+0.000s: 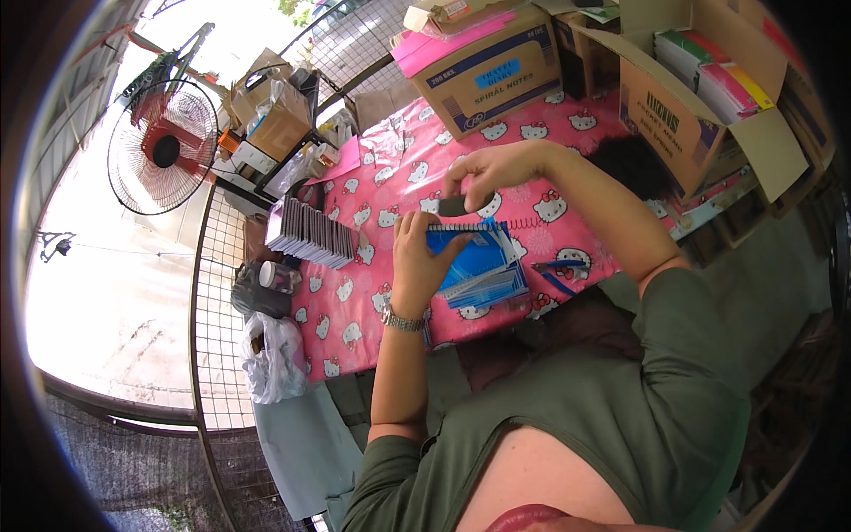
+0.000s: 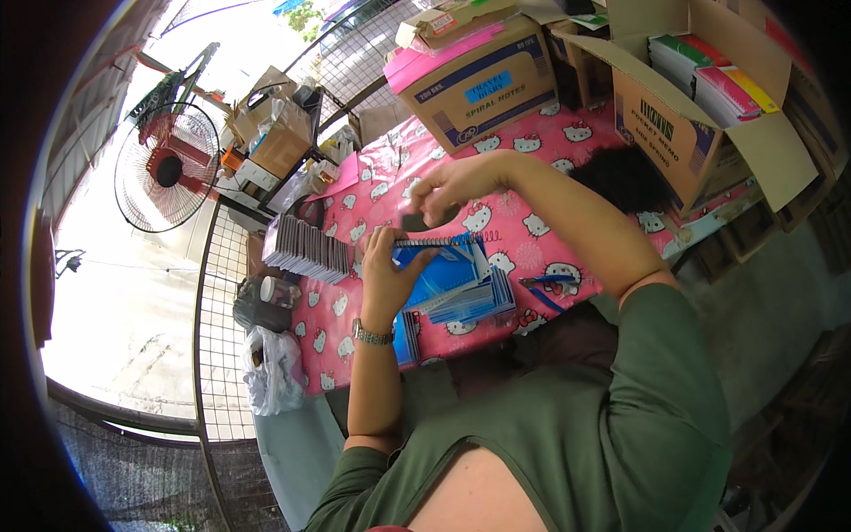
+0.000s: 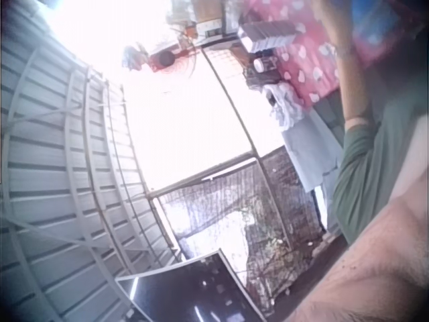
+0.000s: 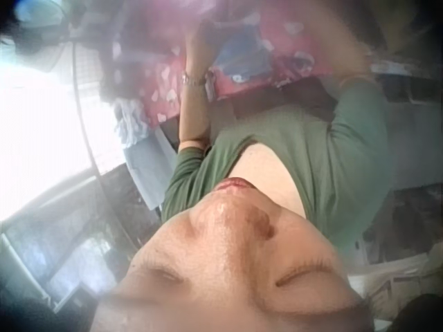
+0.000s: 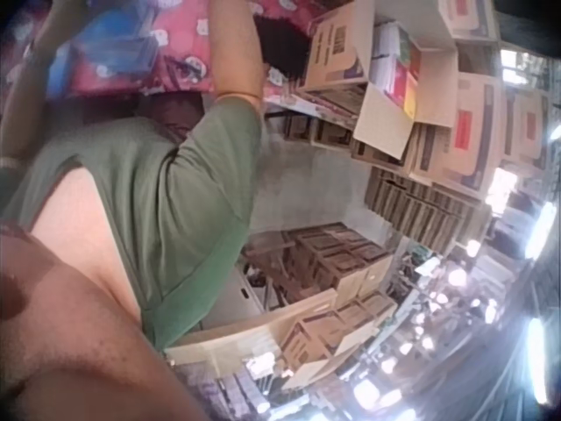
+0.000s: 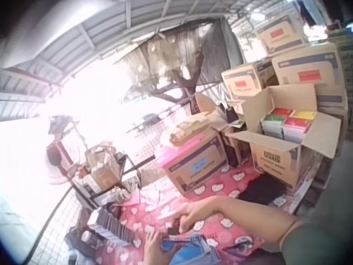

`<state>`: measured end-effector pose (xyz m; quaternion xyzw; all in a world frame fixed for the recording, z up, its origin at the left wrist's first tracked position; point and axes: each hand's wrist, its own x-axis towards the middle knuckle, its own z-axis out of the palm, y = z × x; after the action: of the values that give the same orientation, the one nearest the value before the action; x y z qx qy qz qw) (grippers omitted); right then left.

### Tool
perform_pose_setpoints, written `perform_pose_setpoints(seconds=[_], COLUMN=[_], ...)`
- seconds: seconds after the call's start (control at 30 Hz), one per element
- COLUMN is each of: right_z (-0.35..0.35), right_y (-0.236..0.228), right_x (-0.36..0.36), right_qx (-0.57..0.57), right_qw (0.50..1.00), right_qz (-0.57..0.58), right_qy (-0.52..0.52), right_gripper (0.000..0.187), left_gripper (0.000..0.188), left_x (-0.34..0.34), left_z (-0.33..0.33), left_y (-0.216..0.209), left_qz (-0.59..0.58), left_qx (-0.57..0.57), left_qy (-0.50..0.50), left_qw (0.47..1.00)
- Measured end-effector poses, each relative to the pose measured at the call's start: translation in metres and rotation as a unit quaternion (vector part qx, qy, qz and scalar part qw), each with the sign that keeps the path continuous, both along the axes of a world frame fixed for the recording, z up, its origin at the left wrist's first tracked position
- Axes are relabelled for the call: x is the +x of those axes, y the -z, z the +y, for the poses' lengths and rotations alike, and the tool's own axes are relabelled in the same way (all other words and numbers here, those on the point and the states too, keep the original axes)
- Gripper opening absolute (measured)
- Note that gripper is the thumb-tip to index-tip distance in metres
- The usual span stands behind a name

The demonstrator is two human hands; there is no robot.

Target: The person organizes spiral notebooks by color, inserts a small paper tag into the front of a blue notebook, and places them into a cardboard box.

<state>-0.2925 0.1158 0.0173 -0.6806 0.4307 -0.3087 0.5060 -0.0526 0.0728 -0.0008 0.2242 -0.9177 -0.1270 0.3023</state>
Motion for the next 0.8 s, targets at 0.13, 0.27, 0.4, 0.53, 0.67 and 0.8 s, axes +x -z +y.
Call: perform_pose_setpoints(seconds=[0.13, 0.27, 0.4, 0.53, 0.67, 0.8], right_z=[-0.014, -0.021, -0.026, -0.041, -0.039, -0.049], right_y=[-0.001, -0.002, -0.009, -0.004, 0.007, 0.052], right_x=[0.0, 0.005, 0.016, 0.013, 0.016, -0.005], right_qx=[0.007, 0.042, -0.013, 0.042, 0.082, -0.014], right_qw=[0.997, 0.998, 0.997, 0.995, 0.965, 0.994], right_qz=[0.077, -0.042, 0.059, -0.015, -0.226, 0.103], right_qy=[-0.02, -0.02, -0.038, -0.091, -0.109, 0.035], right_gripper=[0.046, 0.044, 0.041, 0.042, 0.038, 0.047], left_gripper=[0.043, 0.038, 0.033, 0.029, 0.025, 0.021], left_x=[0.003, 0.017, 0.028, 0.024, 0.028, 0.026], left_z=[-0.006, -0.021, -0.034, -0.039, -0.044, -0.039], left_y=[0.003, 0.005, 0.017, 0.019, 0.028, 0.023], left_qz=[0.023, 0.009, 0.024, 0.09, 0.111, 0.1], left_qx=[0.017, -0.013, 0.158, 0.311, 0.314, 0.315], left_qy=[-0.007, -0.006, 0.014, 0.047, 0.016, -0.011], left_qw=[1.0, 1.0, 0.987, 0.945, 0.943, 0.944])
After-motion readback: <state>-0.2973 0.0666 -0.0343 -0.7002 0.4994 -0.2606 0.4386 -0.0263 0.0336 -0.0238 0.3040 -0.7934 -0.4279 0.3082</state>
